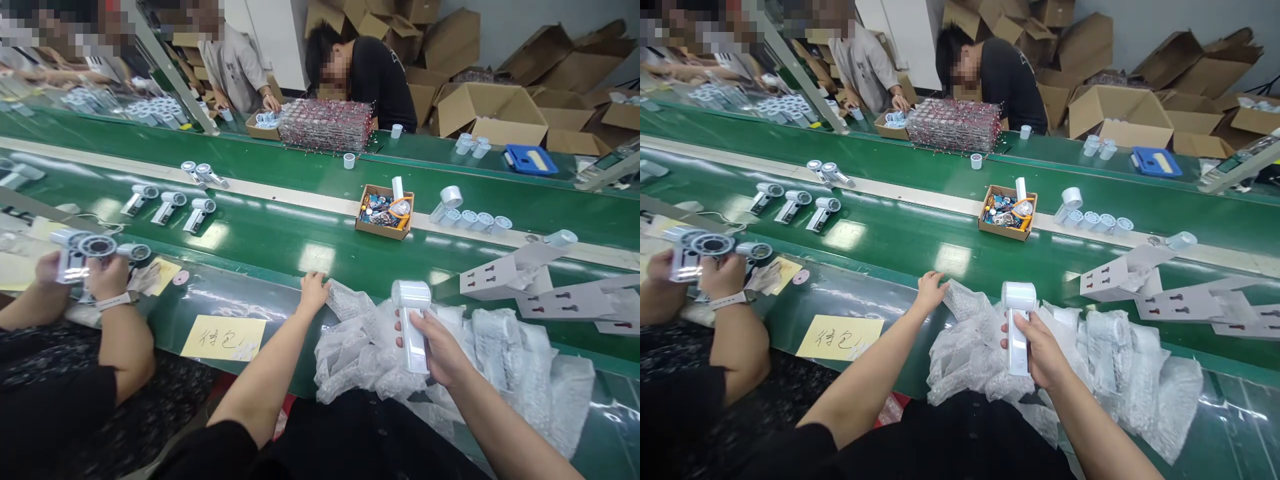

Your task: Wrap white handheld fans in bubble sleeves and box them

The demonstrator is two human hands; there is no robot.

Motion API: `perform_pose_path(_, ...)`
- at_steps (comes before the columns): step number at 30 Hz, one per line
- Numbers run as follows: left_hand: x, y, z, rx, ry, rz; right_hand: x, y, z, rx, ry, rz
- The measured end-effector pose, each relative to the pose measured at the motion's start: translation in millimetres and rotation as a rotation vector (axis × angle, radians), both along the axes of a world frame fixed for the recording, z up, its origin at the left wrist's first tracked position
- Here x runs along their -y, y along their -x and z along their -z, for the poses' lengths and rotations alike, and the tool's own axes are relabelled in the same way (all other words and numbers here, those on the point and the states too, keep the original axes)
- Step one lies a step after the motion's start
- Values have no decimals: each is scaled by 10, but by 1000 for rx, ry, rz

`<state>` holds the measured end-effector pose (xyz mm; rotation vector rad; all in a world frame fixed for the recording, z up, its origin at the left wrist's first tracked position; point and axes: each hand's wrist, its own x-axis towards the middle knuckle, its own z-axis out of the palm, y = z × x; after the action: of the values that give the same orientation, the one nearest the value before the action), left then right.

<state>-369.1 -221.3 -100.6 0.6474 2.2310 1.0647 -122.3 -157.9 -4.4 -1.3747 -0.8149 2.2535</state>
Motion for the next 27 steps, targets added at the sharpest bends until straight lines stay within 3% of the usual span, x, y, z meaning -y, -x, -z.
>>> perform_pose_path(4, -115, 166, 136, -41, 68, 76, 45, -277, -83, -71, 114, -149)
perform_pose_path(7, -62, 144, 11, -3, 56, 142, 124, -392, -148, -214, 143, -225)
perform_pose_path(9, 3, 136, -216, 27, 30, 170, 183, -399, -181, -321, 169, -275)
perform_pose_path(12, 130, 19, -717, 123, -99, 253, 262, -274, -200, -500, 226, -368)
perform_pose_path(15, 270, -271, -1193, 260, -241, 458, 300, -70, -195, -648, 261, -438)
perform_pose_path(17, 348, -483, -1370, 335, -298, 520, 299, 24, -196, -689, 264, -461)
perform_pose_path(19, 400, -644, -1411, 430, -347, 446, 290, 43, -203, -673, 257, -472)
perform_pose_path(24, 450, -816, -1246, 697, -499, -7, 303, -125, -225, -481, 197, -401)
perform_pose_path(27, 485, -891, -1206, 741, -578, -69, 336, -230, -233, -403, 191, -358)
